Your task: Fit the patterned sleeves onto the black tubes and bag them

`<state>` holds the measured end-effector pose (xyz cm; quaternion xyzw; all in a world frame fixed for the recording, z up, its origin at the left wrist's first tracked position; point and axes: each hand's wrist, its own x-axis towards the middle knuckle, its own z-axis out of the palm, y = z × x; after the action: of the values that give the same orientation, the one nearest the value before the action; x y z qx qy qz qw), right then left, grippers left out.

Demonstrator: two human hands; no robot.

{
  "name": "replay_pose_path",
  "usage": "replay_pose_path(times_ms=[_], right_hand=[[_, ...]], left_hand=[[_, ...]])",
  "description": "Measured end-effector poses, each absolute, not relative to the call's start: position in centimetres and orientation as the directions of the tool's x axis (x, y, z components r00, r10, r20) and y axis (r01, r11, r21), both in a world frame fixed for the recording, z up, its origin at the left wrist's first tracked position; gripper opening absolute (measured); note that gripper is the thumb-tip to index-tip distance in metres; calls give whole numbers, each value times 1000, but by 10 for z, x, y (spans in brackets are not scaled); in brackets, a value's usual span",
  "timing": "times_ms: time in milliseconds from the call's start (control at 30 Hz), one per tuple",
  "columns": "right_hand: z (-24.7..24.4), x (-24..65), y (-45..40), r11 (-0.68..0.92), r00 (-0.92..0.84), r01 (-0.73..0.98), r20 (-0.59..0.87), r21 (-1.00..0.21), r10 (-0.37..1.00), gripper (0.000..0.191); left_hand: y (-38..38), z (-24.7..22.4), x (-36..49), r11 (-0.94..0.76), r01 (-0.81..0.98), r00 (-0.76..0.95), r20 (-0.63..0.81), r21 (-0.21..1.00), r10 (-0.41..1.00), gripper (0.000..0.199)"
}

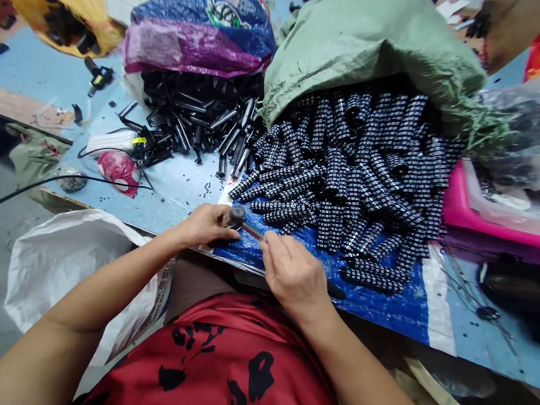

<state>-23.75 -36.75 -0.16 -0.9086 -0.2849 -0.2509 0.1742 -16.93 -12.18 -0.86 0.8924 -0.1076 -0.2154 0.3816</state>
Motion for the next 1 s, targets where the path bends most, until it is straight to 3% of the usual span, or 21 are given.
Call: replay_pose_path(times_ms=[100, 167, 267, 400, 467, 533, 600, 700, 800, 867, 933, 1000], right_hand=[[0, -245, -361, -623, 588, 742, 686, -247, 428, 35], [-4, -249, -355, -564, 570, 788, 641, -248, 514, 31], [-14, -252, -349, -562, 597, 790, 520, -246, 611, 27], [-24, -253, -368, -501, 560, 817, 598, -285, 573, 39], [-29, -254, -386, -561, 587, 787, 591, -257, 554, 38], [-31, -254, -402, -663, 649, 721, 534, -202, 542, 32], [-30, -251, -411, -722, 688, 673, 496, -162, 530, 26], [-20, -237, -409, -728, 649, 674, 568, -123, 506, 30], [-5, -213, -399, -766, 645, 642, 557, -23, 524, 34], [1, -199, -396, -780, 677, 623, 462, 57, 574, 30], [3, -187, -394, -768, 687, 629, 377, 118, 621, 27], [1, -178, -395, -747, 676, 646, 336, 157, 656, 25]], left_hand=[[-121, -9, -159, -670, -8, 856, -342, 742, -389, 37], [-123, -10, -153, -657, 19, 836, -373, 754, -403, 40], [-131, -14, -150, -668, 5, 839, -366, 745, -403, 39], [-124, -1, -159, -709, -47, 883, -303, 703, -358, 30], [-98, 19, -170, -719, -47, 884, -307, 693, -354, 27], [-57, 43, -183, -722, -21, 807, -416, 691, -420, 23], [-16, 64, -196, -783, 72, 630, -637, 617, -444, 24], [16, 81, -208, -806, 170, 574, -722, 567, -386, 42], [-1, 72, -204, -629, 244, 682, -591, 738, -430, 39], [-25, 56, -186, -548, 194, 865, -405, 814, -296, 34], [-48, 38, -155, -668, 98, 983, -176, 738, -50, 27], [-65, 22, -119, -808, 89, 996, -43, 582, 78, 22]])
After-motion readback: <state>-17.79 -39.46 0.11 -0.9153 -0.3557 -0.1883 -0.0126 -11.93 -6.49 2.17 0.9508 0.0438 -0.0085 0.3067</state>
